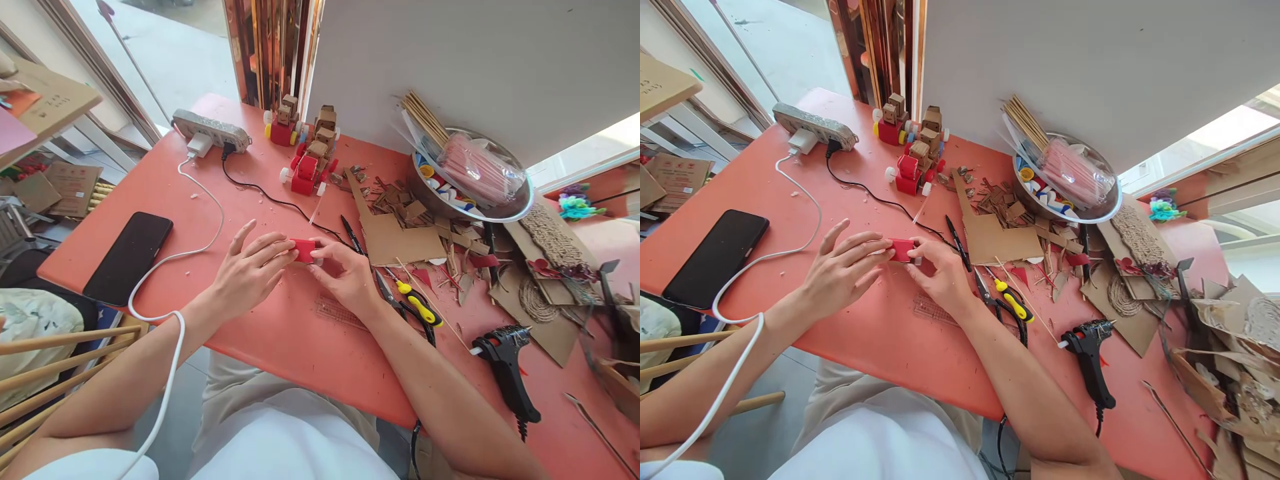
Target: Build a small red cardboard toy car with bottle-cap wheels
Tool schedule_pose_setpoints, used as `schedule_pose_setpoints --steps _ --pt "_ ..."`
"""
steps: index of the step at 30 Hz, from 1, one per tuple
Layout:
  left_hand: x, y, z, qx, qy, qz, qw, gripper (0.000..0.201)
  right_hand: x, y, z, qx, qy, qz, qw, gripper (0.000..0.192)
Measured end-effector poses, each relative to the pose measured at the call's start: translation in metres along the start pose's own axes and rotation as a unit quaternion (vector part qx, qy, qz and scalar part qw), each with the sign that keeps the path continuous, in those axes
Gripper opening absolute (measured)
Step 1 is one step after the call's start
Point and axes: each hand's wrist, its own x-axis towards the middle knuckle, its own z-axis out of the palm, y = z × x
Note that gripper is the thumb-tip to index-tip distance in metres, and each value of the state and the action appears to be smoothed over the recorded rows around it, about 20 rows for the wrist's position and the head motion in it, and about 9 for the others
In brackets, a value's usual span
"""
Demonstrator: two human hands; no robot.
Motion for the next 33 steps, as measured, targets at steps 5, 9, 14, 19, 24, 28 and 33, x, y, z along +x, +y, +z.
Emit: schedule_pose_setpoints --steps 5,9,14,19,24,28,33 --pt "-0.001 -0.001 0.001 0.017 0.011 0.010 1.000 0.032 0.002 -0.006 0.002 0.002 0.001 0.001 1.000 0.003" --pt "-0.002 -0.005 0.000 0.033 0.015 0.021 0.999 0.035 0.005 -0.006 0.000 0.039 -0.002 0.046 0.998 0.009" --pt "-0.003 -0.010 -0.003 0.037 0.015 0.030 0.999 0.039 0.005 -0.002 -0.001 0.044 -0.003 0.044 0.998 0.039" --pt "0.002 -0.009 -0.003 0.043 0.033 0.039 0.998 0.037 0.004 0.000 0.004 -0.066 -0.025 -0.053 0.996 0.033" --pt "0.007 -0.007 -0.001 0.051 0.065 0.052 0.995 0.030 0.005 0.001 0.005 -0.173 -0.052 -0.105 0.978 0.036" --pt "0.005 -0.009 0.001 0.054 0.059 0.045 0.996 0.030 0.001 0.000 0.003 -0.225 -0.066 -0.129 0.964 0.043" --pt "0.002 -0.011 0.004 0.035 0.054 0.027 0.998 0.030 0.002 0.004 0.003 -0.219 -0.056 -0.142 0.964 0.035"
